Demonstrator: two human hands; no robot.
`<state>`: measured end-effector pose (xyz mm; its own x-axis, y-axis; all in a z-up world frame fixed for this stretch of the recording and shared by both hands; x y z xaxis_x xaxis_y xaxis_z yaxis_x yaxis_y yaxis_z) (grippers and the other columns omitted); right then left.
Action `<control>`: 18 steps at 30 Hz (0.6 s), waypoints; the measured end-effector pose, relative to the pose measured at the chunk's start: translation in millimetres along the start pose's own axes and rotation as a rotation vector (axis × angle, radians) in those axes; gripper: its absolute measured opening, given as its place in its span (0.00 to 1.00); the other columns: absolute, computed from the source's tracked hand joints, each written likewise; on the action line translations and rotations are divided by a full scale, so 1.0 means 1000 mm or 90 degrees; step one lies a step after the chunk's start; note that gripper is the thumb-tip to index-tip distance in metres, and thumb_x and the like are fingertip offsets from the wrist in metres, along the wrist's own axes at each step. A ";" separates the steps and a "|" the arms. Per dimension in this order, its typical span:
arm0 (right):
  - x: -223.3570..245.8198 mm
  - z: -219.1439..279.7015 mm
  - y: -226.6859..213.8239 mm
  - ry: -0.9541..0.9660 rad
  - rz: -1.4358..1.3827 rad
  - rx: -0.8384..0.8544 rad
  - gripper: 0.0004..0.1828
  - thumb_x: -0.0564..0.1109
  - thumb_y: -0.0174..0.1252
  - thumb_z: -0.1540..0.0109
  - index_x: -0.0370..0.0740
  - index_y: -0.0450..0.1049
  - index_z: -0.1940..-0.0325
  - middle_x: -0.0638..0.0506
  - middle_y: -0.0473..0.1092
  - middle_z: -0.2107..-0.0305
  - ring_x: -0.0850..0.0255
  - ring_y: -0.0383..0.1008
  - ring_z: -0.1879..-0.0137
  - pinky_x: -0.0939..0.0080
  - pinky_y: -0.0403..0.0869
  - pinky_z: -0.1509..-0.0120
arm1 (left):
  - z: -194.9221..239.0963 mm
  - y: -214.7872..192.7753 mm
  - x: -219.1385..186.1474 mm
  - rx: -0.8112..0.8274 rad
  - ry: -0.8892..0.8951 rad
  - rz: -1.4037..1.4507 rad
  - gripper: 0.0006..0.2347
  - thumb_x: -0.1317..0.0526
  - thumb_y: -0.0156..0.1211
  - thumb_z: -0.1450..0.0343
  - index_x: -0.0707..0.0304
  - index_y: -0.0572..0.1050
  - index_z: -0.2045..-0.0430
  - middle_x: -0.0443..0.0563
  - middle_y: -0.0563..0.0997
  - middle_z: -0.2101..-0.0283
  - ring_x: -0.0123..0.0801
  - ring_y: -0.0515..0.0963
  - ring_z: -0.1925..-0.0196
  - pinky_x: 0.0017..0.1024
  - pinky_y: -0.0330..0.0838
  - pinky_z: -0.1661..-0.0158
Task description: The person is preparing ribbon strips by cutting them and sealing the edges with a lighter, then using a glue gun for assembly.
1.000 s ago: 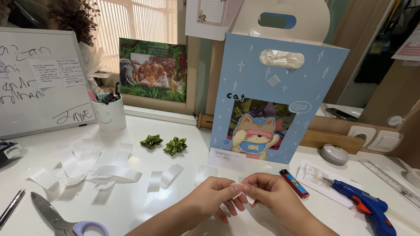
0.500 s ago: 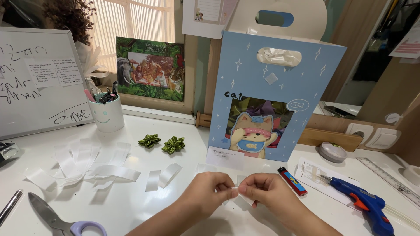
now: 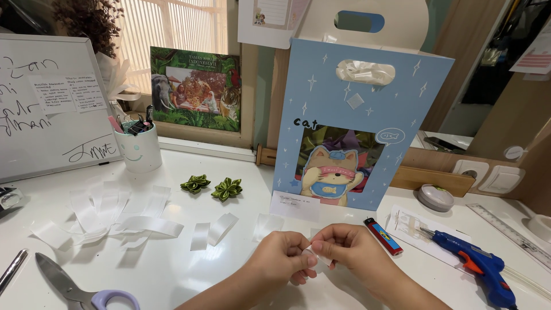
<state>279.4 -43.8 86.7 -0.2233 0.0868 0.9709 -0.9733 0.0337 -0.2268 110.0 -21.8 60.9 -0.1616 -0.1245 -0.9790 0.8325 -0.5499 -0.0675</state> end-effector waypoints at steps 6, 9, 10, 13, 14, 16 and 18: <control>0.005 0.003 0.002 -0.002 0.035 -0.012 0.07 0.39 0.74 0.43 0.30 0.86 0.70 0.45 0.80 0.77 0.61 0.70 0.71 0.61 0.70 0.66 | 0.003 0.000 -0.009 -0.015 -0.036 -0.048 0.14 0.52 0.61 0.24 0.66 0.81 0.63 0.54 0.84 0.67 0.34 0.90 0.62 0.23 0.80 0.72; 0.004 0.001 -0.001 -0.013 0.044 -0.001 0.08 0.40 0.76 0.44 0.30 0.85 0.71 0.47 0.77 0.79 0.60 0.68 0.73 0.62 0.68 0.66 | 0.010 0.001 -0.015 -0.005 -0.037 -0.054 0.14 0.52 0.59 0.24 0.66 0.81 0.60 0.52 0.82 0.66 0.34 0.89 0.61 0.23 0.79 0.71; 0.003 -0.001 -0.002 -0.013 0.044 -0.001 0.08 0.40 0.76 0.44 0.30 0.85 0.71 0.47 0.77 0.79 0.60 0.68 0.73 0.62 0.68 0.66 | 0.011 0.001 -0.015 -0.005 -0.037 -0.054 0.14 0.52 0.59 0.24 0.66 0.81 0.60 0.52 0.82 0.66 0.34 0.89 0.61 0.23 0.79 0.71; 0.001 -0.003 -0.006 -0.001 0.034 0.023 0.08 0.39 0.71 0.41 0.28 0.87 0.68 0.44 0.78 0.78 0.58 0.69 0.73 0.61 0.70 0.66 | 0.014 0.002 -0.020 0.008 -0.013 -0.029 0.14 0.55 0.57 0.23 0.69 0.83 0.62 0.53 0.80 0.70 0.32 0.89 0.62 0.24 0.78 0.72; 0.000 -0.004 -0.007 0.007 0.018 0.024 0.08 0.40 0.71 0.41 0.29 0.87 0.66 0.46 0.78 0.76 0.60 0.71 0.70 0.61 0.71 0.64 | 0.016 0.001 -0.022 -0.001 -0.025 -0.027 0.12 0.57 0.56 0.23 0.68 0.83 0.62 0.54 0.81 0.69 0.32 0.89 0.61 0.24 0.78 0.72; -0.004 -0.006 -0.009 0.015 0.001 0.025 0.09 0.41 0.70 0.41 0.30 0.87 0.64 0.47 0.79 0.73 0.61 0.73 0.66 0.60 0.71 0.62 | 0.017 0.001 -0.024 -0.009 -0.036 -0.024 0.11 0.59 0.55 0.22 0.67 0.83 0.62 0.54 0.83 0.69 0.32 0.90 0.60 0.23 0.78 0.72; -0.009 -0.010 -0.010 0.022 -0.110 0.030 0.11 0.36 0.68 0.40 0.24 0.85 0.57 0.41 0.76 0.70 0.56 0.71 0.65 0.57 0.71 0.61 | 0.015 -0.002 -0.024 -0.029 -0.051 -0.019 0.11 0.59 0.55 0.23 0.66 0.83 0.59 0.56 0.85 0.67 0.30 0.89 0.61 0.23 0.77 0.74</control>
<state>292.1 -35.1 79.6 -0.0507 0.1174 0.9918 -0.9987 0.0042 -0.0516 104.3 -30.7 87.4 -0.2271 -0.1757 -0.9579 0.8495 -0.5167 -0.1066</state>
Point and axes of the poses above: each hand's wrist, its own z-axis away from the middle knuckle, its own y-axis out of the palm, x = y × z, the point moved 4 cm from there along -z, towards the middle knuckle
